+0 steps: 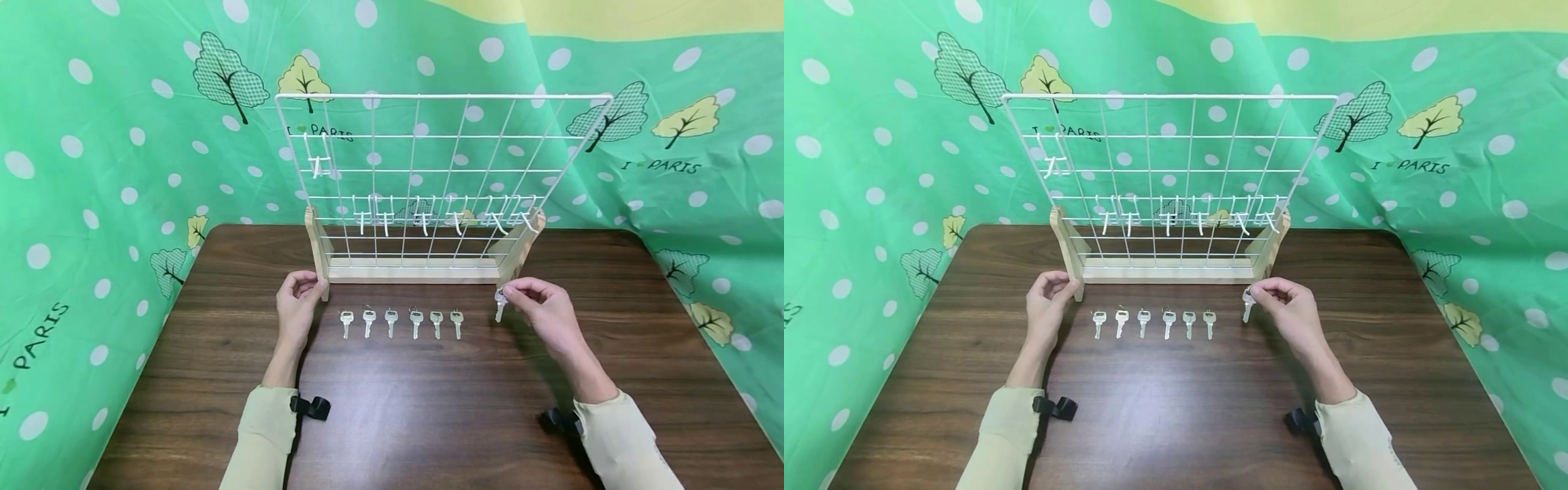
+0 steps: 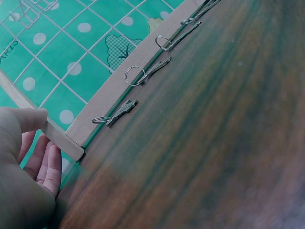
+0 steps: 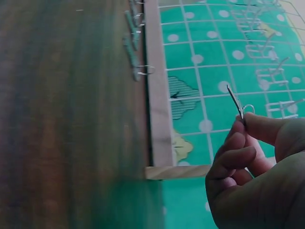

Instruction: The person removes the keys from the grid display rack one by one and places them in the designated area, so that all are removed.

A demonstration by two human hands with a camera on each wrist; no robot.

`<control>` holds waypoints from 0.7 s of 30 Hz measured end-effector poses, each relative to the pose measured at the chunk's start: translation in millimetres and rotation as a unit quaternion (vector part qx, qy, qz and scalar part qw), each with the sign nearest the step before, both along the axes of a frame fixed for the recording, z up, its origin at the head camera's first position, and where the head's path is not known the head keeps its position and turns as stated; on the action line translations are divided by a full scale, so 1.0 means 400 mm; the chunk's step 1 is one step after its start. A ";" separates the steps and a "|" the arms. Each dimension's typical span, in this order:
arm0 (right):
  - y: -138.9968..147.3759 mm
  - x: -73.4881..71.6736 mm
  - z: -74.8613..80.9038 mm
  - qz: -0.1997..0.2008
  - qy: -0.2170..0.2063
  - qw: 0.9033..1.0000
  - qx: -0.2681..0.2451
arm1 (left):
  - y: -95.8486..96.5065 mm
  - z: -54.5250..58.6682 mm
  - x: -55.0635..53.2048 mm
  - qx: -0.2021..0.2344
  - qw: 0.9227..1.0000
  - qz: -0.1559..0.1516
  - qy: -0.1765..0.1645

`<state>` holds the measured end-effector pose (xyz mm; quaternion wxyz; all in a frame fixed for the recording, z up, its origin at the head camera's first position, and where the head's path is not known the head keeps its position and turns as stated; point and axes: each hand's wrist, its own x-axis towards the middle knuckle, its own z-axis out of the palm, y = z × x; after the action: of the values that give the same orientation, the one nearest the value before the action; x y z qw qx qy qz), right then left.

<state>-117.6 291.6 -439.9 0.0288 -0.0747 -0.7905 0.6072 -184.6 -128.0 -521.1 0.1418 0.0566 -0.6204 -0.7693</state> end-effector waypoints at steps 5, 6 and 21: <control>-0.007 0.002 -0.028 0.034 -0.024 0.999 0.017 | -0.001 0.000 0.001 -0.006 1.000 0.001 0.000; -0.009 0.002 -0.033 0.039 -0.028 0.999 0.017 | -0.001 0.000 0.001 -0.006 1.000 0.001 0.000; -0.011 -0.009 -0.088 0.081 -0.038 0.995 0.048 | -0.001 -0.002 -0.001 -0.005 1.000 0.002 -0.001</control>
<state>-121.1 287.3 -475.0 -0.0465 -0.0321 -0.8230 0.5653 -184.8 -128.4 -522.1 0.1434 0.0582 -0.6240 -0.7660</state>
